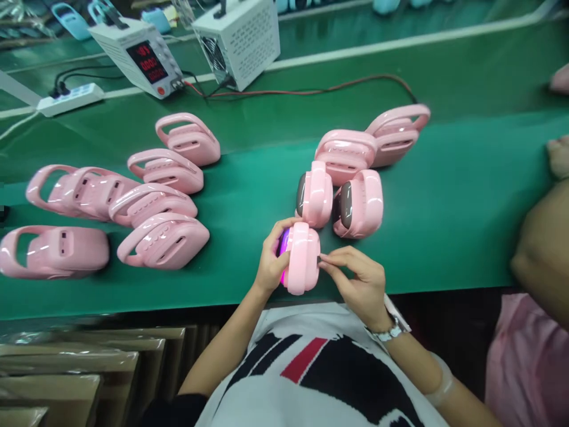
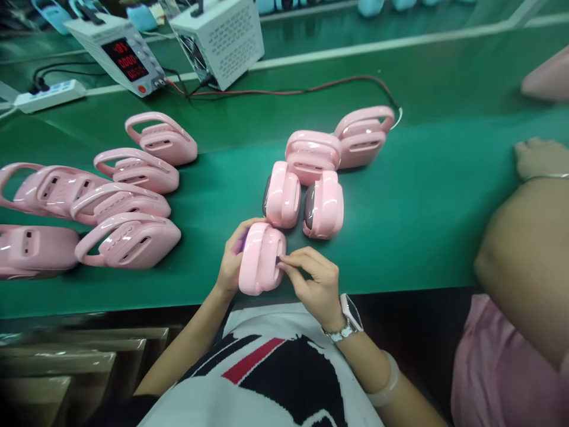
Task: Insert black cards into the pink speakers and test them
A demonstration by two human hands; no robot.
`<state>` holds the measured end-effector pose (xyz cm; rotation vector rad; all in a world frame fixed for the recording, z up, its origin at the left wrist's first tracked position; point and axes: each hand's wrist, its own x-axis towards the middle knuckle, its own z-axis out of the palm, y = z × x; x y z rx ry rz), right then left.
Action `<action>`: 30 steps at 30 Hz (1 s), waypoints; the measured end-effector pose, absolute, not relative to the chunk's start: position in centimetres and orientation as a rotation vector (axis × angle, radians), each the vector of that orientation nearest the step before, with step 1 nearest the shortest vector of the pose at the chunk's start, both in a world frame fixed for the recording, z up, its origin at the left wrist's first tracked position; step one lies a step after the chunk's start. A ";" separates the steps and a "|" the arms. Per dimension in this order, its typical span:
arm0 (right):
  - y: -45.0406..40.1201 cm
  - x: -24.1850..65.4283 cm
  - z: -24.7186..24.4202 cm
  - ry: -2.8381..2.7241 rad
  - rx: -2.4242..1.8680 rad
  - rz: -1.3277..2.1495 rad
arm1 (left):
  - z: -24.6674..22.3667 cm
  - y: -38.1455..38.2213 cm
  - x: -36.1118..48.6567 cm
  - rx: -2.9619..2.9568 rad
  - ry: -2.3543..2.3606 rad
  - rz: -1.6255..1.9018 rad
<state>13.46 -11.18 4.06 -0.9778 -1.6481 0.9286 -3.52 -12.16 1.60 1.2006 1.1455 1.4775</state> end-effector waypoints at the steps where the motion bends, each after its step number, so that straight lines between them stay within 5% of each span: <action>1: -11.1 13.7 4.1 -1.665 -0.967 0.906 | 1.6 -12.2 -3.5 1.204 1.155 1.494; 17: -3.0 25.6 2.9 -1.512 -1.731 0.797 | 3.9 -16.3 -4.7 1.135 1.491 1.205; 24: -1.4 19.6 5.9 -1.411 -1.359 1.097 | 2.1 -16.1 -4.5 1.099 1.412 1.384; 27: -2.6 18.7 8.4 -1.221 -1.226 0.918 | 2.7 -16.2 -5.1 0.977 1.374 1.412; 30: -5.1 17.7 12.3 -1.562 -0.954 1.043 | 5.2 -15.7 -5.7 0.936 1.303 1.556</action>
